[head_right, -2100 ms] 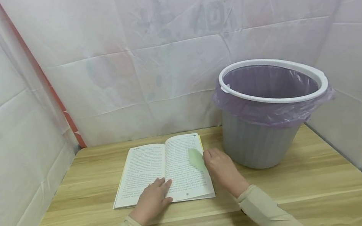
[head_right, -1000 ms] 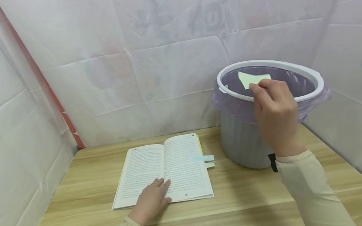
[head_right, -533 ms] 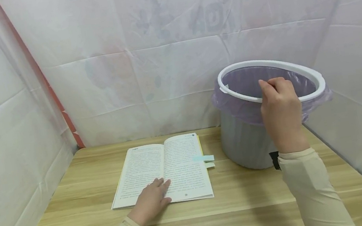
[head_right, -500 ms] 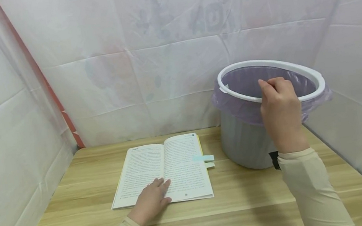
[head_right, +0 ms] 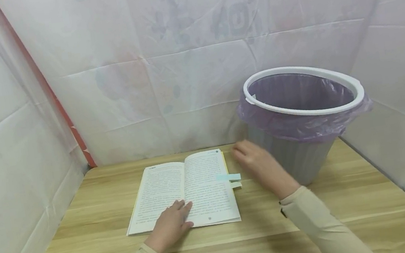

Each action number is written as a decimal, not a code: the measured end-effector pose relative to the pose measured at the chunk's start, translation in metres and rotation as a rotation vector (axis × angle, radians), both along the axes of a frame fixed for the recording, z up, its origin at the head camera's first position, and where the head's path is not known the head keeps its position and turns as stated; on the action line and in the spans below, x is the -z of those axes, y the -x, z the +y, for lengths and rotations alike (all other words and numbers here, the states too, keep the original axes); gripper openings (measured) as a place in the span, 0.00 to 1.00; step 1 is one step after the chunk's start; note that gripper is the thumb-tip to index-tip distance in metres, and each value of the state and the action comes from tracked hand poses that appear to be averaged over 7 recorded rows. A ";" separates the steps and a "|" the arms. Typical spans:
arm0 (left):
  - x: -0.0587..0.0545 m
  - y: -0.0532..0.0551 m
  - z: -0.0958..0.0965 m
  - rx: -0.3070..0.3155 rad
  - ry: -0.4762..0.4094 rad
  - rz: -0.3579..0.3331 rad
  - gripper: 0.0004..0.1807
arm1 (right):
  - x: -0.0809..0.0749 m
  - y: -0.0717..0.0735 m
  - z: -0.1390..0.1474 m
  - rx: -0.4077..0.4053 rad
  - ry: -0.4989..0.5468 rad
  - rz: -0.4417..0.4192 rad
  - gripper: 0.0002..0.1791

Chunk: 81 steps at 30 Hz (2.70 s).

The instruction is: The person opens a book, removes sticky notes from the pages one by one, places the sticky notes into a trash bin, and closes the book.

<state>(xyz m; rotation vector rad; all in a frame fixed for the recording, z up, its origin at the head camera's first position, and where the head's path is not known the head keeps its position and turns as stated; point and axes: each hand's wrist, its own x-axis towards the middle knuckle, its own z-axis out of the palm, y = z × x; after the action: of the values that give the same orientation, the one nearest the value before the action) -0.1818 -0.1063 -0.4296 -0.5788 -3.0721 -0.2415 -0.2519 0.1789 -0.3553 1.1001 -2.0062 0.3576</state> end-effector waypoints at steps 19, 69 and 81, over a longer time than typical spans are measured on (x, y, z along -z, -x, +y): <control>0.000 0.000 -0.001 0.008 0.012 0.027 0.29 | 0.097 0.034 -0.027 0.196 -0.295 -0.206 0.09; 0.005 0.002 -0.002 0.005 0.003 0.007 0.30 | 0.065 0.048 -0.026 0.187 -0.024 -0.152 0.07; 0.006 0.001 -0.001 -0.001 -0.004 -0.004 0.30 | -0.033 0.016 -0.006 0.077 0.377 0.276 0.08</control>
<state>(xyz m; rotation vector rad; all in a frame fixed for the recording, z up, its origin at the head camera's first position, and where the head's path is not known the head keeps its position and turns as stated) -0.1824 -0.1075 -0.4355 -0.5767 -3.0747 -0.2489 -0.2683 0.1732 -0.3220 0.7866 -1.6484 0.4925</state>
